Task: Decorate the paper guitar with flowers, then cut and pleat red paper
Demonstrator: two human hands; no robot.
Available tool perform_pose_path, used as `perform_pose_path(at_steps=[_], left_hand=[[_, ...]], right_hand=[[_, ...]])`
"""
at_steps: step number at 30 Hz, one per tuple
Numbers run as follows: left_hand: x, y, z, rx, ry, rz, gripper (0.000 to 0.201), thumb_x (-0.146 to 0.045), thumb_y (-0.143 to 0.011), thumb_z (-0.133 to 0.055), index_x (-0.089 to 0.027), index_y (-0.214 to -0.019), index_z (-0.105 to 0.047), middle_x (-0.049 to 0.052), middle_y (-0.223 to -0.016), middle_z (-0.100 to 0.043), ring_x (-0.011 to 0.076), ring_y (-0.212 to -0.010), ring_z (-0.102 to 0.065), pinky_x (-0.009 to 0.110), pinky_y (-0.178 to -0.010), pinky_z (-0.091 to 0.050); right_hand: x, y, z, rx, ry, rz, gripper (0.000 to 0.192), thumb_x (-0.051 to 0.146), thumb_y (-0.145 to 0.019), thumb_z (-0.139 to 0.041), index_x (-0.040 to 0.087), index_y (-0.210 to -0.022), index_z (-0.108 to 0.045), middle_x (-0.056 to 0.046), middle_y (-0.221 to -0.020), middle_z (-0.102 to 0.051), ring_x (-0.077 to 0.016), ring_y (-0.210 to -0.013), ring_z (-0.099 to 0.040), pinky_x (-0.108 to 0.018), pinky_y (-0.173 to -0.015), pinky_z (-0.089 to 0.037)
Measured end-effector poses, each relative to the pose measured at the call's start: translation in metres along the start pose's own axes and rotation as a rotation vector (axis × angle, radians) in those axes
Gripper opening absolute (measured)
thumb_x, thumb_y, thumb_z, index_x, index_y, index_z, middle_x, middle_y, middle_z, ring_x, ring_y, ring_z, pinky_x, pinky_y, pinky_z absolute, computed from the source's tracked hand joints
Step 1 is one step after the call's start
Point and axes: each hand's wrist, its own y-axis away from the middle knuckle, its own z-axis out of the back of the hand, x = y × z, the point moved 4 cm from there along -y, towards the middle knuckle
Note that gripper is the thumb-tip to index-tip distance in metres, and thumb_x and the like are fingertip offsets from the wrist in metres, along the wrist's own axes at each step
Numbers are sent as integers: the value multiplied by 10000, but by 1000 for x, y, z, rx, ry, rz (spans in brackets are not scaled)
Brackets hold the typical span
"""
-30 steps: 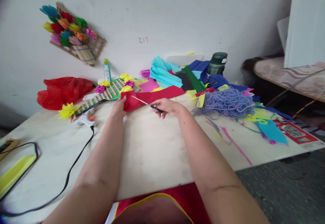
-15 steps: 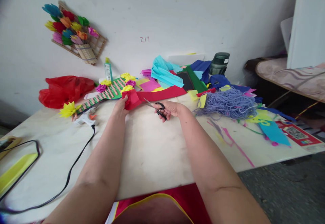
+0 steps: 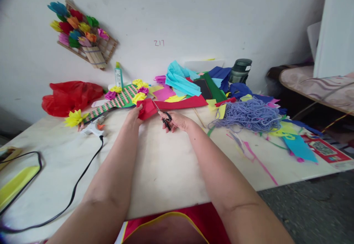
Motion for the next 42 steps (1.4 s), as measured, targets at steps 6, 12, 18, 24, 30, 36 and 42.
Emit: perform_pose_path(at_steps=[6, 12, 18, 24, 30, 36, 42], left_hand=[[1, 2, -1, -19, -11, -11, 96, -208, -785, -601, -173, -856, -546, 4, -700, -630, 128, -650, -632, 305, -710, -526], [3, 6, -5, -6, 5, -21, 11, -149, -815, -539, -160, -812, -536, 0, -682, -620, 105, -596, -606, 287, -691, -517], [4, 10, -8, 0, 9, -41, 24, -152, -812, -544, -158, -791, -536, 6, -681, -618, 113, -602, -606, 292, -679, -513], [3, 11, -11, 25, 37, -59, 26, -157, -811, -549, -159, -789, -537, 5, -688, -621, 113, -613, -609, 290, -691, -515], [1, 15, -13, -14, 30, -40, 21, -142, -823, -524, -157, -812, -534, 2, -672, -619, 114, -614, -611, 299, -695, -527], [2, 13, -11, -12, 42, -52, 41, -164, -797, -575, -164, -784, -536, 2, -674, -615, 118, -614, -608, 290, -673, -530], [1, 10, -7, -17, 35, -88, 47, -116, -807, -535, -154, -779, -539, 5, -665, -614, 113, -594, -605, 295, -684, -530]], right_hand=[[6, 0, -6, -89, 43, 4, 452, 597, -764, -523, 161, -881, -500, -17, -616, -619, -105, -434, -570, -161, -304, -330], [8, -2, -9, -155, 71, -9, 463, 612, -744, -538, 168, -868, -500, 2, -583, -603, -92, -411, -554, -153, -293, -297], [5, -5, -9, -185, 63, 11, 468, 621, -724, -555, 172, -848, -506, 9, -577, -594, -86, -405, -549, -155, -281, -269], [3, -6, -9, -204, 37, 12, 445, 605, -733, -559, 181, -862, -521, 20, -584, -594, -76, -406, -539, -158, -279, -256], [1, -9, -10, -219, 44, 18, 456, 607, -721, -569, 177, -872, -540, 25, -570, -578, -76, -399, -531, -159, -275, -255], [-2, -12, -10, -236, 29, 16, 455, 603, -700, -597, 180, -862, -544, 38, -539, -549, -69, -377, -504, -159, -264, -254], [-4, -15, -11, -246, 22, 44, 464, 611, -681, -608, 176, -829, -545, 45, -515, -524, -61, -357, -480, -158, -248, -254]])
